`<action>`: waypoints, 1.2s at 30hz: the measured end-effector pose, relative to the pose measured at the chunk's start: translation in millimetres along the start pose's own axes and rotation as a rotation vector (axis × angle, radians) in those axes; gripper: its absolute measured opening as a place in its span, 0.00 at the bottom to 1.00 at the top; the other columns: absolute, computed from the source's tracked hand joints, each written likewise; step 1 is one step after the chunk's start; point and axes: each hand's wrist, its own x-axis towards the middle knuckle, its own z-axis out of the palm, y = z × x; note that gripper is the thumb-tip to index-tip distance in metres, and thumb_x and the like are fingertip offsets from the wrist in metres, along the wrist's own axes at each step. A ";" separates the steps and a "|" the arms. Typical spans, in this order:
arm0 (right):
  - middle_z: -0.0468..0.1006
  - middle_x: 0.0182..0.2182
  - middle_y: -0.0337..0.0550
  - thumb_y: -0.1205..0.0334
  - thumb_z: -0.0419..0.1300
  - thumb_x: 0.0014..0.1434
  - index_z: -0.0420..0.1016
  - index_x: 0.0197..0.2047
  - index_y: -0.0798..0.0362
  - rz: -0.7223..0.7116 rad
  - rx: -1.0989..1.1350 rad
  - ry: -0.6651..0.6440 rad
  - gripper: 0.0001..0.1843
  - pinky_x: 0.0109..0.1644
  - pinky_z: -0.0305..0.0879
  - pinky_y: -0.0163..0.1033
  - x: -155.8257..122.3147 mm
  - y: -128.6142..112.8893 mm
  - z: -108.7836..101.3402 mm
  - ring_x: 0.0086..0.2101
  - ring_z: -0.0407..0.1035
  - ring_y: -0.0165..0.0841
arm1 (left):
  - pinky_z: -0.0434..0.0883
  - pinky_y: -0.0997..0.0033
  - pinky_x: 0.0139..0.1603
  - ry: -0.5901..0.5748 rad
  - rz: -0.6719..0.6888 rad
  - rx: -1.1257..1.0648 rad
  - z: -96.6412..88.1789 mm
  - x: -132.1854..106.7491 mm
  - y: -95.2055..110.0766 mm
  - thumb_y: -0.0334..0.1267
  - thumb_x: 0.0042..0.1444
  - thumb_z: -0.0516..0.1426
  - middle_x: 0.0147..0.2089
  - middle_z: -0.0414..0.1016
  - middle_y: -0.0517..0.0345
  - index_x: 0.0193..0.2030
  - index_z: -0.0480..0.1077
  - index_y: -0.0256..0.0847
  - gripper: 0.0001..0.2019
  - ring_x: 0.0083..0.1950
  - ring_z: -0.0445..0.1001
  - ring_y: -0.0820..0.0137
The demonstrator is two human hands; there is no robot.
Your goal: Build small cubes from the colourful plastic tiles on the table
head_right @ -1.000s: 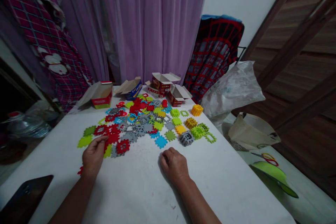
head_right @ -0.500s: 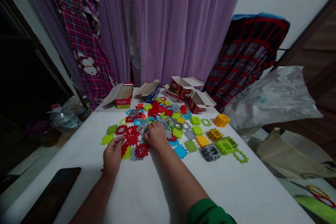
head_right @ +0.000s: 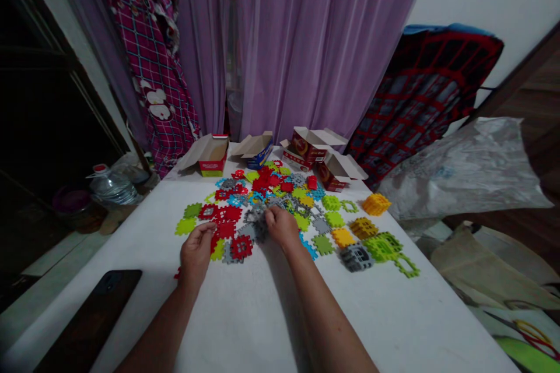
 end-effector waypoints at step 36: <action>0.74 0.47 0.54 0.46 0.56 0.62 0.72 0.49 0.55 0.273 -0.325 0.053 0.21 0.43 0.65 0.40 -95.6 14.3 23.0 0.49 0.71 0.43 | 0.74 0.65 0.48 -0.046 0.049 0.088 -0.5 -1.9 12.6 0.45 0.52 0.53 0.39 0.82 0.54 0.38 0.76 0.43 0.14 0.43 0.79 0.65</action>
